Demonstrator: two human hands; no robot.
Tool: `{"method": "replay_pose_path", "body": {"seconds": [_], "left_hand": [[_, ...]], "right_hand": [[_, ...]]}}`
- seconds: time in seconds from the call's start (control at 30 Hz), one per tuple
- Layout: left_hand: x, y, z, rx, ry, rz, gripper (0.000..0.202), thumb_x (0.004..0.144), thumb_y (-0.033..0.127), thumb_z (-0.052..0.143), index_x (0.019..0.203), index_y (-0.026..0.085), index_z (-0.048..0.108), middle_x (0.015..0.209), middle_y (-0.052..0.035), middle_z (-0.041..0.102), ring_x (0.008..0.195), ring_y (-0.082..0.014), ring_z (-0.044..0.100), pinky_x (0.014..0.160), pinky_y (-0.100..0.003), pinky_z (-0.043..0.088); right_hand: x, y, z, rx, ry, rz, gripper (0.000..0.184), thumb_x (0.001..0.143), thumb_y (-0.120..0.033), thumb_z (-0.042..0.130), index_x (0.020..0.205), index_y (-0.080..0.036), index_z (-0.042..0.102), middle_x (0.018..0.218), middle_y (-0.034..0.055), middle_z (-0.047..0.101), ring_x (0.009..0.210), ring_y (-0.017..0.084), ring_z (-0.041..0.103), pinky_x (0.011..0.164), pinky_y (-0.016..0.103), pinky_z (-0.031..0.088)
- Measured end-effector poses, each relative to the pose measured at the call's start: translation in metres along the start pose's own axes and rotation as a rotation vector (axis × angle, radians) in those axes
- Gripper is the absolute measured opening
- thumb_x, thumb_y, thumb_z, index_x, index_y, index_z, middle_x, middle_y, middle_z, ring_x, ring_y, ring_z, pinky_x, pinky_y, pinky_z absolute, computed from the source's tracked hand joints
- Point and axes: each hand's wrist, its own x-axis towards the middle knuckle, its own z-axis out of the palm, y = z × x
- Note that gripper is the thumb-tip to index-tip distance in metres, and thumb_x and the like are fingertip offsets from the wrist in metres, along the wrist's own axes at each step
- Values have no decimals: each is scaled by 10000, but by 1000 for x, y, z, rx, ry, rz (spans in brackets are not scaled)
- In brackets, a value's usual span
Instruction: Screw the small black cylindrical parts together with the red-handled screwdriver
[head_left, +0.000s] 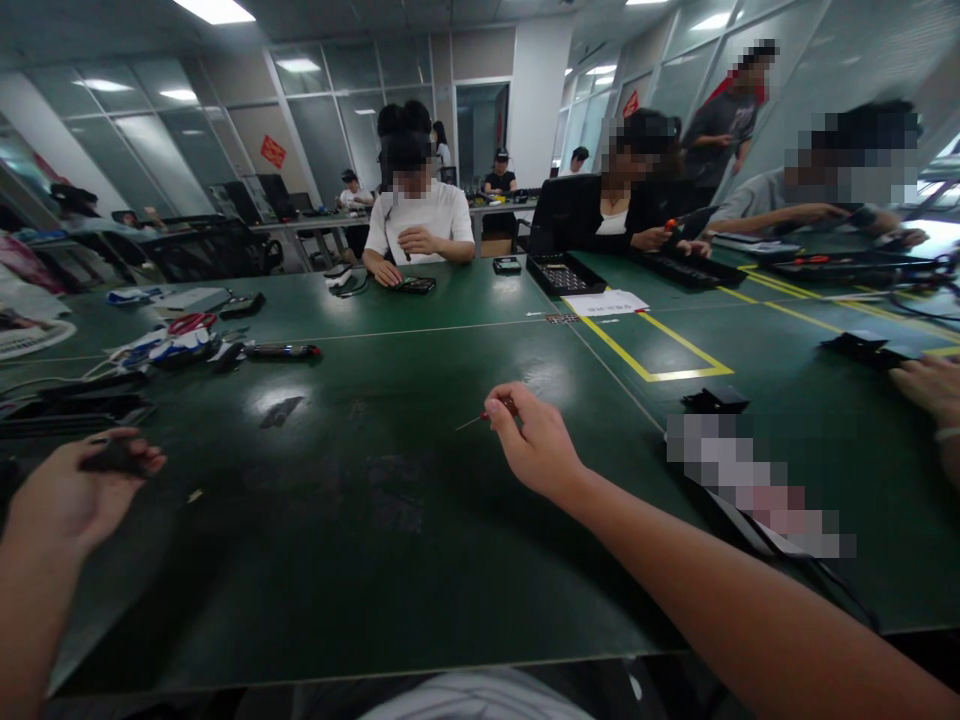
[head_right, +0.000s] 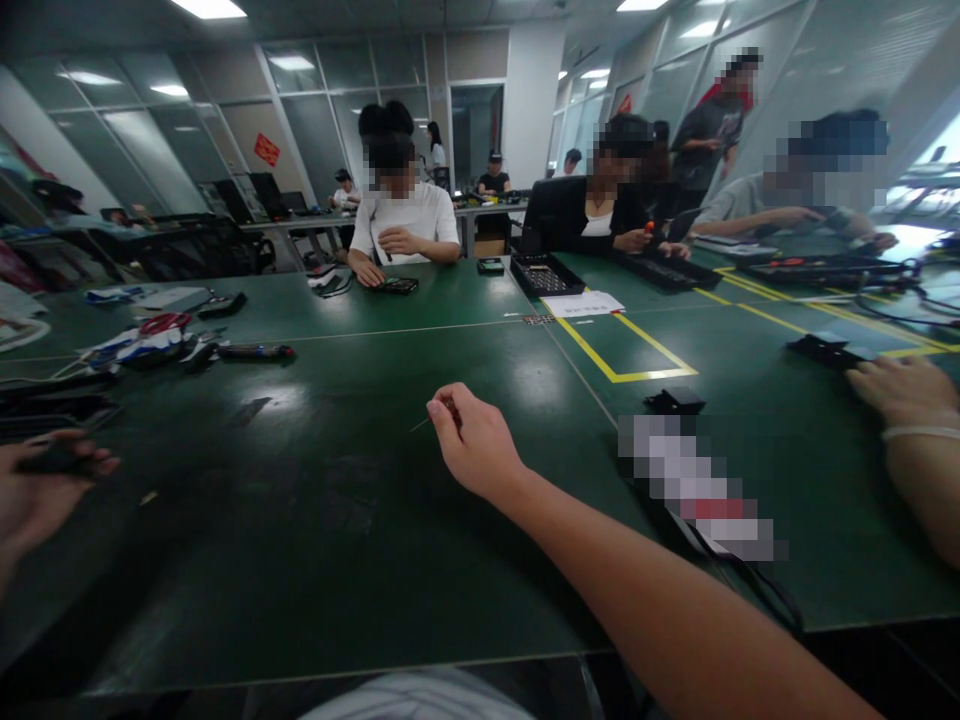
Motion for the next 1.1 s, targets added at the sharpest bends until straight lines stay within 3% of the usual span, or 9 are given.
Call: {"method": "replay_pose_path", "body": {"seconds": [0.1,0.23,0.33,0.57,0.7,0.83,1.0,1.1], "left_hand": [[-10,-4,37,-107,-78,-44,231,801,-2,408,880,152,562,656,12,564,707,-120,546,742,-228,522],[-39,-9,95,-103,-340,-53,207,833,63,452,971,146,582,700,-14,581,726,-148,559,684,-227,475],[-57,-15,135,-91,-535,-22,229,827,104,496,1036,143,579,752,-30,599,763,-163,566,737,-258,475],[-89,-29,212,-260,-841,10,186,800,199,529,966,155,602,745,-27,543,753,-168,530,765,-300,441],[-105,-36,235,-323,-918,23,171,828,296,566,944,172,593,857,-39,565,815,-176,544,805,-316,433],[-115,-47,249,-208,-909,171,265,708,128,633,961,189,583,947,-28,585,925,-184,562,902,-329,419],[-114,-60,256,-41,-914,375,272,832,245,684,1085,199,595,1043,-50,622,1022,-215,590,981,-376,424],[-109,-67,253,48,-922,486,323,829,213,688,1144,216,619,1101,-49,634,1065,-220,591,997,-380,420]], "right_hand": [[0,0,1,13,4,-5,227,1022,-364,449,969,-205,602,758,15,647,700,169,625,640,289,439],[0,0,0,16,19,-10,217,1018,-354,453,972,-202,602,770,24,657,722,174,637,650,290,449],[0,0,-1,23,43,-20,213,1018,-355,458,981,-205,603,781,28,667,735,177,647,660,292,460],[-3,-1,-1,137,157,-11,221,1027,-389,463,972,-225,600,710,-7,650,646,147,634,642,280,476],[-4,-3,0,210,202,11,210,1026,-403,478,979,-230,588,667,-29,631,588,130,604,598,268,464],[-5,-3,1,279,229,28,209,1018,-416,500,962,-232,582,645,-41,618,558,121,584,569,266,459],[-7,2,4,295,267,59,224,956,-448,608,1018,-233,603,729,-16,656,613,139,614,568,275,482],[-9,3,5,307,257,37,227,965,-439,593,1066,-236,611,812,6,686,689,154,651,634,296,518]]}}
